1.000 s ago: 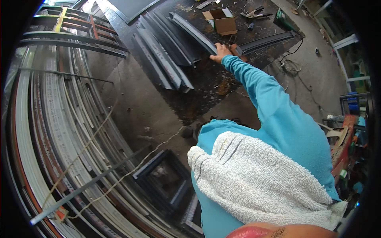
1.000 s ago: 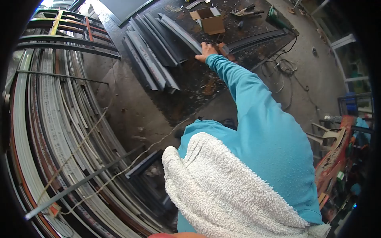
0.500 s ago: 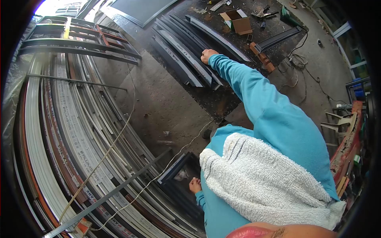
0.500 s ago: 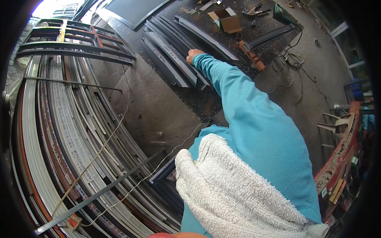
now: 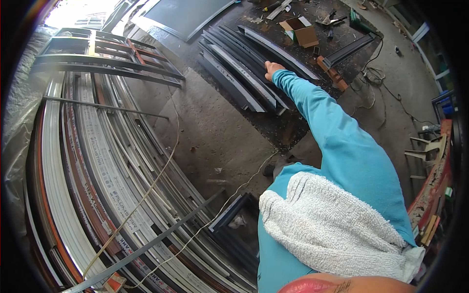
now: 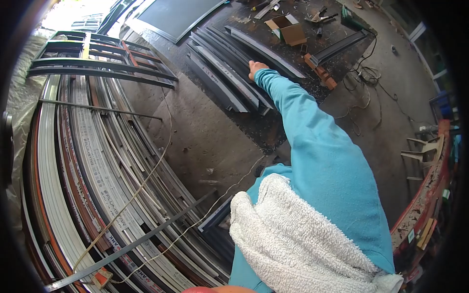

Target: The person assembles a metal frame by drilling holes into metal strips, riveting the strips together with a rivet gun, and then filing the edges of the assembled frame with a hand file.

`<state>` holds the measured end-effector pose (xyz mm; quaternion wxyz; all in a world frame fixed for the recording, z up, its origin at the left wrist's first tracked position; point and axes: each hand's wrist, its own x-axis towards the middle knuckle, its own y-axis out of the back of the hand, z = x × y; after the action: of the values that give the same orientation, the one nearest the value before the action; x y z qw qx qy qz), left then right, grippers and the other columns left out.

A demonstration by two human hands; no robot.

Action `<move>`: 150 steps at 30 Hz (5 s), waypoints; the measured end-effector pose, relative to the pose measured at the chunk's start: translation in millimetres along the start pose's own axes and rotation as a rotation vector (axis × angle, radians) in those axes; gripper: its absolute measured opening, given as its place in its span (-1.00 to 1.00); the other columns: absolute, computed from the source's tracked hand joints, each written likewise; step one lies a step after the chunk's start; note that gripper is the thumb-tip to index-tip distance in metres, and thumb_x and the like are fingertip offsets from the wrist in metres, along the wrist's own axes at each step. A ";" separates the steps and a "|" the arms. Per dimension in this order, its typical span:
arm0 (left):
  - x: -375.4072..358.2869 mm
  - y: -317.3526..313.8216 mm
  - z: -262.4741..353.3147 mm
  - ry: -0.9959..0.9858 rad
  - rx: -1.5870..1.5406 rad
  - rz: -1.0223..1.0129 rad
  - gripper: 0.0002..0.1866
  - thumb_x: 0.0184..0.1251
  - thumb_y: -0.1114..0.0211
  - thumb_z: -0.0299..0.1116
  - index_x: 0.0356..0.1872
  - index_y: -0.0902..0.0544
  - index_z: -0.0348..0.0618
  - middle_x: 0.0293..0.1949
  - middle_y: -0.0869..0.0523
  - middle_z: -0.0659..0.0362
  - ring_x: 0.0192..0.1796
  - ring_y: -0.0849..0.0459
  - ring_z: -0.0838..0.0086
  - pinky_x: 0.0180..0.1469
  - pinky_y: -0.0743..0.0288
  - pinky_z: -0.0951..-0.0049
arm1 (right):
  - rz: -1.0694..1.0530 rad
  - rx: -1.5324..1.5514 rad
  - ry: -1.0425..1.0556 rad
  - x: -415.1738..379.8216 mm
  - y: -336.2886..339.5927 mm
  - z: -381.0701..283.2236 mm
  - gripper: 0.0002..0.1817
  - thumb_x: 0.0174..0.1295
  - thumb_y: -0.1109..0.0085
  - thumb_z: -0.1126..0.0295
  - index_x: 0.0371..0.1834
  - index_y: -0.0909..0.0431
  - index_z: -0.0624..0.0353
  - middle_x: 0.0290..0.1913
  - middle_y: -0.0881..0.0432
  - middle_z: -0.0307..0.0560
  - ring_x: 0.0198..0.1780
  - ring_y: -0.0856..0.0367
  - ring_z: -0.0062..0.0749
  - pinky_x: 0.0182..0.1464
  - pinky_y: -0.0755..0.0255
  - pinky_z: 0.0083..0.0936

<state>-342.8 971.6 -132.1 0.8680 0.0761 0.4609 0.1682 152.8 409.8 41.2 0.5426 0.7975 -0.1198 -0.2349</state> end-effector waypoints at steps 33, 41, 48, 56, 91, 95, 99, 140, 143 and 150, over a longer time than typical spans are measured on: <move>-1.1 7.0 71.9 -0.399 0.688 0.038 -0.54 0.16 -0.33 0.09 -0.22 -0.71 -0.15 -0.27 -0.76 0.03 -0.16 -0.73 0.16 -0.06 -0.58 0.24 | 0.809 0.546 0.555 86.4 -32.3 80.7 -0.21 -0.01 -0.49 0.26 0.29 -0.35 0.32 0.26 -0.44 0.15 0.29 -0.41 -0.11 0.35 -0.24 -0.28; -42.7 30.4 128.4 -0.492 0.388 0.261 -0.71 0.16 -0.39 -0.12 -0.45 -0.66 -0.15 -0.41 -0.71 0.09 -0.30 -0.67 0.40 -0.19 -0.56 0.34 | 0.143 1.747 0.803 9.6 56.0 -149.0 -0.26 0.14 -0.27 0.25 0.41 -0.21 0.12 0.10 -0.54 0.01 -0.03 -0.53 -0.37 0.04 -0.42 -0.45; -96.5 87.5 247.9 -0.778 0.254 0.492 -0.72 0.17 -0.38 -0.14 -0.45 -0.65 -0.15 -0.41 -0.70 0.09 -0.31 -0.66 0.41 -0.20 -0.55 0.35 | -0.805 1.951 1.186 -225.0 210.9 -367.2 -0.42 0.17 -0.21 0.31 0.26 -0.29 0.20 -0.23 -0.55 -0.14 -0.31 -0.56 -0.48 -0.30 -0.50 -0.55; -123.6 134.1 342.4 -0.905 0.214 0.631 -0.74 0.17 -0.38 -0.16 -0.45 -0.64 -0.16 -0.42 -0.69 0.10 -0.32 -0.65 0.42 -0.21 -0.55 0.36 | -0.738 1.694 1.477 -359.5 412.3 -545.0 -0.09 0.03 -0.24 0.39 0.51 -0.03 0.07 -0.07 -0.54 0.00 -0.25 -0.56 -0.37 -0.22 -0.51 -0.37; -66.5 288.2 545.5 -0.803 0.069 1.099 -0.79 0.20 -0.35 -0.26 -0.44 -0.59 -0.18 -0.45 -0.64 0.14 -0.36 -0.60 0.46 -0.27 -0.52 0.41 | 0.062 1.128 1.677 -526.3 545.4 -851.5 -0.21 -0.03 -0.13 0.09 0.33 -0.30 0.22 0.26 -0.47 0.19 0.30 -0.43 0.00 0.28 -0.29 -0.29; -66.2 291.1 544.4 -0.810 0.072 1.103 -0.79 0.20 -0.34 -0.27 -0.43 -0.58 -0.18 -0.45 -0.64 0.14 -0.36 -0.60 0.46 -0.28 -0.52 0.42 | 0.036 0.929 1.987 -475.3 540.0 -767.9 -0.19 -0.14 -0.19 0.17 0.35 -0.34 0.06 0.06 -0.59 0.14 0.00 -0.61 -0.07 0.07 -0.45 -0.26; -64.6 291.9 543.3 -0.811 0.072 1.104 -0.80 0.21 -0.34 -0.28 -0.43 -0.58 -0.18 -0.45 -0.63 0.15 -0.37 -0.59 0.47 -0.28 -0.51 0.43 | -0.366 1.207 2.073 -435.2 472.9 -722.5 -0.17 -0.05 -0.21 0.35 0.44 -0.25 -0.06 -0.06 -0.61 0.09 -0.17 -0.65 -0.24 -0.08 -0.55 -0.39; -56.2 184.2 430.6 -0.904 -0.016 0.866 -0.85 0.24 -0.30 -0.39 -0.42 -0.52 -0.21 -0.49 -0.57 0.19 -0.41 -0.54 0.51 -0.36 -0.48 0.48 | -1.442 1.734 1.679 -560.0 454.7 -718.6 -0.19 0.09 -0.20 0.41 0.46 -0.08 0.09 0.06 -0.55 0.17 -0.10 -0.64 -0.18 -0.16 -0.53 -0.23; -57.5 140.7 373.3 -0.896 -0.017 0.734 -0.85 0.24 -0.30 -0.40 -0.42 -0.52 -0.21 -0.49 -0.57 0.19 -0.42 -0.53 0.52 -0.36 -0.48 0.49 | -1.364 1.721 1.942 -526.9 361.1 -671.0 -0.19 0.14 -0.20 0.41 0.48 -0.04 0.13 0.02 -0.52 0.04 -0.04 -0.56 -0.31 -0.02 -0.47 -0.35; -91.5 32.9 178.4 -0.745 -0.010 0.385 -0.85 0.25 -0.30 -0.42 -0.41 -0.51 -0.21 -0.50 -0.56 0.20 -0.43 -0.52 0.53 -0.37 -0.47 0.50 | -0.904 1.412 1.791 -436.6 82.1 -441.7 -0.12 -0.06 -0.39 0.51 0.40 -0.18 0.24 0.00 -0.53 -0.04 0.00 -0.49 -0.42 0.10 -0.38 -0.45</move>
<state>-250.2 973.2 48.8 0.9285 0.2123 0.0919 0.2904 5.1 930.6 356.5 -0.2482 0.7661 0.4819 0.3454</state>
